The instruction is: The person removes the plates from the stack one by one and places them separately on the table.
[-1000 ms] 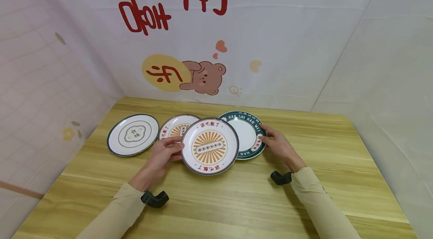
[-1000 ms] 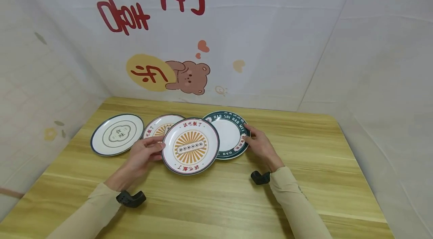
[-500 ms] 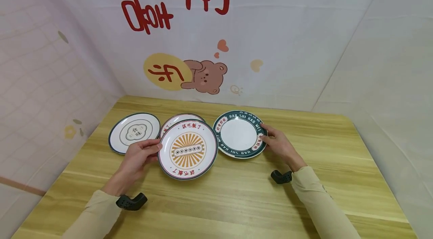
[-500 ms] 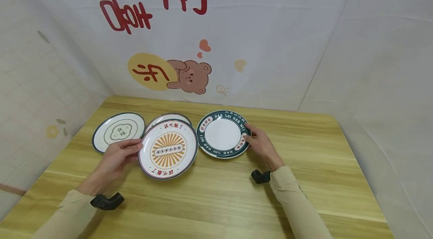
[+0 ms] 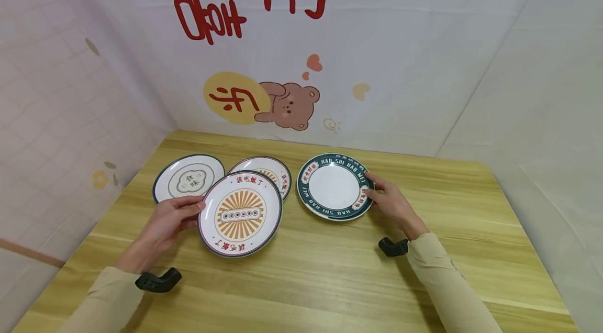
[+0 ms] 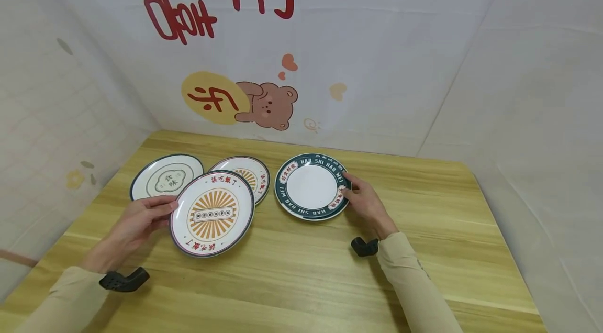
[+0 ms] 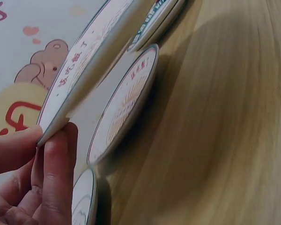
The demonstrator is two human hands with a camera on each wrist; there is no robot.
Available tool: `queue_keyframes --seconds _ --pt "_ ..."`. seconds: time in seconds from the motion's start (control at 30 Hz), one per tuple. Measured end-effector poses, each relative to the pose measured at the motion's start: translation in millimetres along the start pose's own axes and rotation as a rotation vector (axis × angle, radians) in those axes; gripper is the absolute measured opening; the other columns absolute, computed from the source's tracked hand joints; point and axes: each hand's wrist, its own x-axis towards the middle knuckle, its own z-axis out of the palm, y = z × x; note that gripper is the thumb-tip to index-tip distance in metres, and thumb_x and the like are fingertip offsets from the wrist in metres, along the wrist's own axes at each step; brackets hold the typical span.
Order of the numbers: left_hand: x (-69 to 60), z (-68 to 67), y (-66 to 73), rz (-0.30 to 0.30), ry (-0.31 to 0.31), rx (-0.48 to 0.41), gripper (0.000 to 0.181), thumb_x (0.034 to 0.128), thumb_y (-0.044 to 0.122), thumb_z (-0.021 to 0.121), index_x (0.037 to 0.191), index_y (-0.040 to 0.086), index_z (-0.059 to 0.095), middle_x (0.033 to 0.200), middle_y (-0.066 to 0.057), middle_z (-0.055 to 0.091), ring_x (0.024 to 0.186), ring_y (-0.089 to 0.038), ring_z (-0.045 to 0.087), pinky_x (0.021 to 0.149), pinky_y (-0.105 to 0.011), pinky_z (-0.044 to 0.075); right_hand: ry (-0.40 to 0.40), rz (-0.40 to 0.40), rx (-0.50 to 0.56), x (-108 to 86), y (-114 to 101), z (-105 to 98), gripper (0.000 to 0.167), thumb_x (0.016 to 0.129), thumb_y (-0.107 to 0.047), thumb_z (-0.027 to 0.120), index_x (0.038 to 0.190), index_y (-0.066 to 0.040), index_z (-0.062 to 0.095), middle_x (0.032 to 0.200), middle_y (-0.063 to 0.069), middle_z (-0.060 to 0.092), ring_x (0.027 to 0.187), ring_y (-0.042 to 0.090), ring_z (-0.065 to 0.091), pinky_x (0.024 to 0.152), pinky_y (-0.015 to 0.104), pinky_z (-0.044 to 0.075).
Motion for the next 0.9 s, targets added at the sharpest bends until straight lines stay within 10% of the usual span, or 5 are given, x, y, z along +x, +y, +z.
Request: queue_keyframes --seconds 0.27,0.9 --pt "-8.8 -27.8 -8.5 0.006 -0.028 -0.026 0.02 0.0991 0.007 0.07 0.093 0.025 0.077 0.089 0.009 0.074 0.077 -0.005 0.066 0.067 -0.021 0.059 -0.004 -0.025 -0.024 1.1 0 0 0.057 0.109 -0.011 0.053 0.162 -0.01 0.034 0.143 0.031 0.047 0.099 0.025 0.062 0.086 0.032 0.06" --pt "-19.6 -92.9 -35.1 -0.028 -0.023 -0.017 0.038 0.1024 0.003 0.063 0.086 0.033 0.079 0.089 0.013 0.074 0.077 -0.003 0.067 0.065 -0.02 0.058 0.019 -0.04 0.023 -0.6 6 0 0.057 0.108 -0.01 0.054 0.161 -0.007 0.036 0.14 0.031 0.048 0.099 0.025 0.062 0.088 0.036 0.061"
